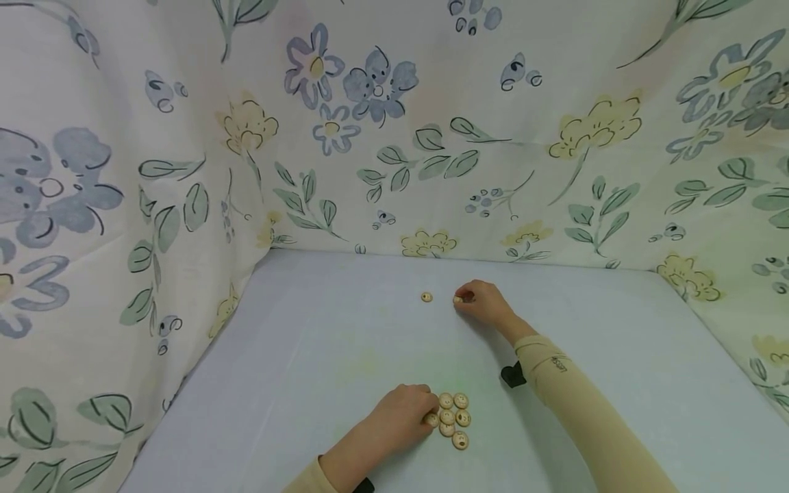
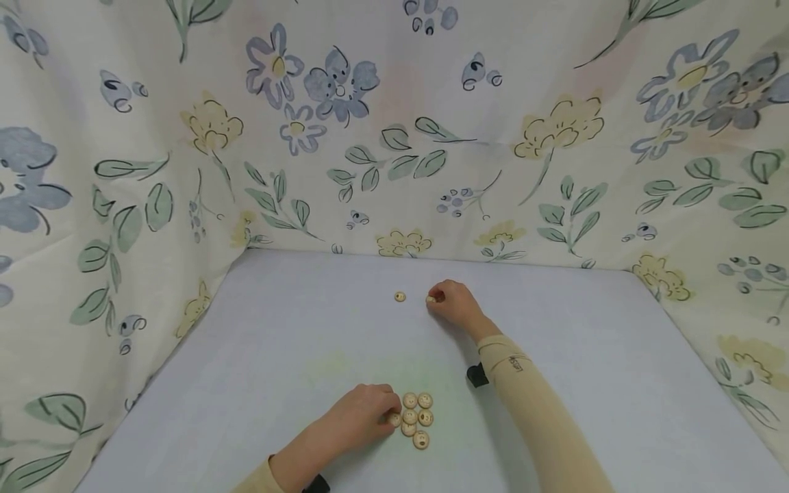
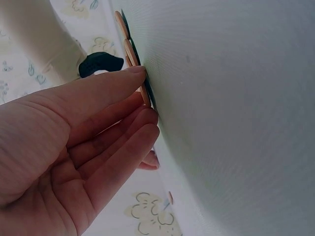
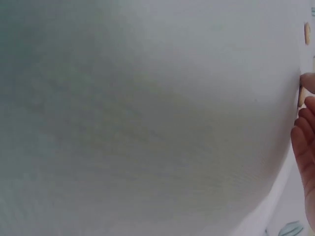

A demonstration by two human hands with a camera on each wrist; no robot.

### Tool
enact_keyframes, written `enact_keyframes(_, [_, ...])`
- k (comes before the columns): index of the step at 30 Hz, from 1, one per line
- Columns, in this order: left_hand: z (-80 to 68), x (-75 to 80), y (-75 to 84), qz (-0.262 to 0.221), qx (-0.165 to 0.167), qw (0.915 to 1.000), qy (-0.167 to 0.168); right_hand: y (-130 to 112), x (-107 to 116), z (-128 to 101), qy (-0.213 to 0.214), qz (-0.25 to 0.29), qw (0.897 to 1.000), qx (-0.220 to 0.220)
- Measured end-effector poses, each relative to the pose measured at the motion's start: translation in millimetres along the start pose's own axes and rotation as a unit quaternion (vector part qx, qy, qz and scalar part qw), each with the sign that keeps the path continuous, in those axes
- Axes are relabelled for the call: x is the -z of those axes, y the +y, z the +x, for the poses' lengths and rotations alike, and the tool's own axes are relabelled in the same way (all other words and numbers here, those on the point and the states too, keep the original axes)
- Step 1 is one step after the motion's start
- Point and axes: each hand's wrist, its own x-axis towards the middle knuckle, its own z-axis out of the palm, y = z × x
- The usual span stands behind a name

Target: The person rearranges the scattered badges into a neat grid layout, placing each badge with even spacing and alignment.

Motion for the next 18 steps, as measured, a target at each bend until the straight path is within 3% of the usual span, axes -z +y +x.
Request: enact_keyframes(18, [1.0,-0.9,3.0,-0.013,0.013,0.9998,-0.004,6.1,7.6,-29.1,0.041,0.048,0.997,0.046])
